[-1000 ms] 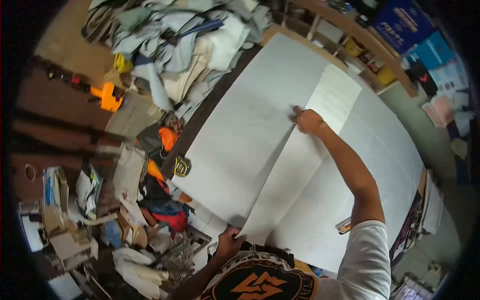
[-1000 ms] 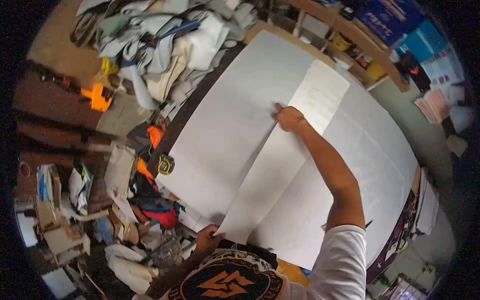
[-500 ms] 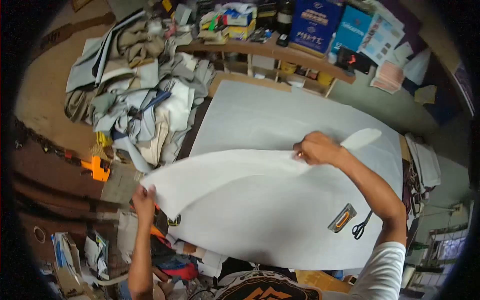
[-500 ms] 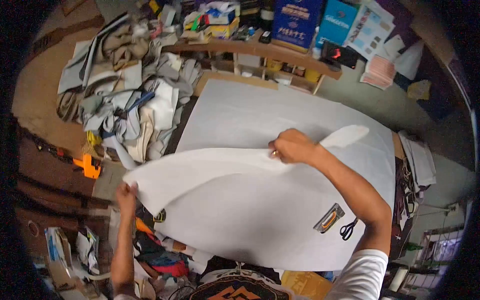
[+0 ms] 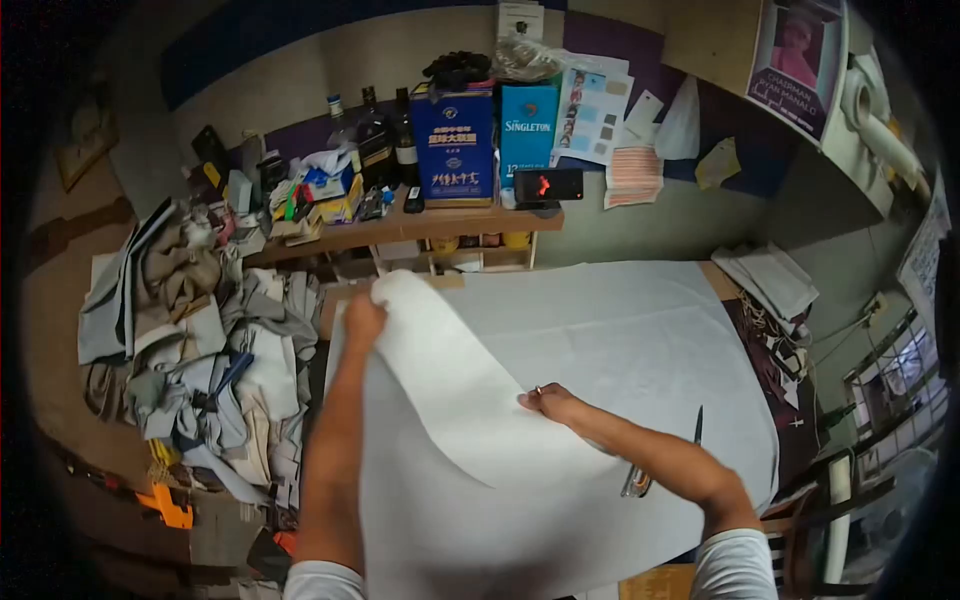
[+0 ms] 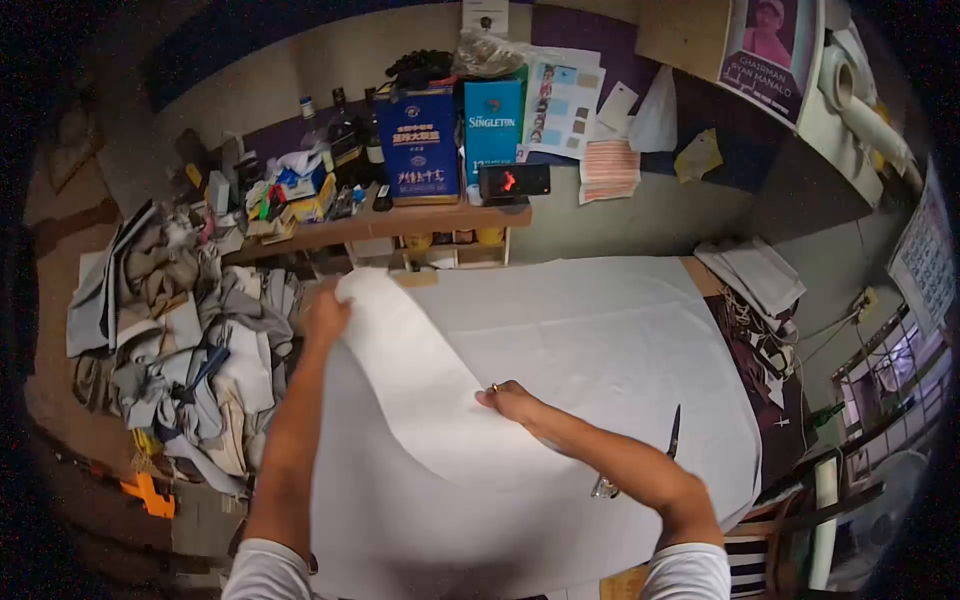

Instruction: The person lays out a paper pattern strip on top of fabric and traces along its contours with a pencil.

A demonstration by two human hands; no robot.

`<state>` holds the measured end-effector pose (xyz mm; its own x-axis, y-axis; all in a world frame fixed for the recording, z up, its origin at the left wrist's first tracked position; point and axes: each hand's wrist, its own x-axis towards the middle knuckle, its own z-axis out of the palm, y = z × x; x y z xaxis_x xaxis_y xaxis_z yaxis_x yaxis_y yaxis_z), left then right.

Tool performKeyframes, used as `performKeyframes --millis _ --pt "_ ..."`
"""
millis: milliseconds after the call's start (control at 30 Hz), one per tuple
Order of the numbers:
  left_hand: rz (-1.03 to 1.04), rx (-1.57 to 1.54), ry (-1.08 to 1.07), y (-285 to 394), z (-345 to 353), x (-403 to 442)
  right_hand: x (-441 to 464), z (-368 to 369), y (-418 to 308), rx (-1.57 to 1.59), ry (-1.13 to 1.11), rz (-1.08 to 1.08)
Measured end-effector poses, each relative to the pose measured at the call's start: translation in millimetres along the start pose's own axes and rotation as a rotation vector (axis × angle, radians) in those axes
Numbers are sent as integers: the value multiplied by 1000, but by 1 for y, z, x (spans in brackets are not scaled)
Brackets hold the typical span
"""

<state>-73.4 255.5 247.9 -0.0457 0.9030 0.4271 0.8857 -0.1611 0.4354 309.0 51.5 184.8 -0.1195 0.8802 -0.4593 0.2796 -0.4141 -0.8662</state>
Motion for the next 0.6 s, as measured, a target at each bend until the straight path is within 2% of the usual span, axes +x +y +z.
performKeyframes --millis 67,100,167,200,233,267,300,333,367,467,500,567,600 --pt "61 -259 13 25 48 -20 -10 7 -40 338 44 220" --pt "21 -320 -7 39 55 -48 8 8 -31 339 40 231" --pt "-77 -341 9 67 53 -117 50 14 -4 694 72 257" --pt "-108 -352 24 52 68 -161 54 18 -12 752 122 279" --pt "-257 -495 -14 52 60 -206 66 18 -6 764 117 272" --pt "-495 -763 -76 58 50 -247 87 20 9 788 146 259" --pt "-734 -1063 -64 19 95 -299 105 23 20 810 172 245" --pt "-916 -1280 -254 -4 107 -343 117 24 27 818 163 239" --pt "-1088 -1453 -254 16 89 -369 129 23 33 875 101 302" --pt "-1031 -1484 -173 42 106 -417 138 35 21 999 -8 376" --pt "-869 -1465 -138 34 132 -428 137 39 18 1068 -48 390" --pt "-715 -1452 -107 34 144 -440 148 44 18 1065 -97 417" --pt "-759 -1477 -178 38 133 -441 152 46 17 1062 -153 436"
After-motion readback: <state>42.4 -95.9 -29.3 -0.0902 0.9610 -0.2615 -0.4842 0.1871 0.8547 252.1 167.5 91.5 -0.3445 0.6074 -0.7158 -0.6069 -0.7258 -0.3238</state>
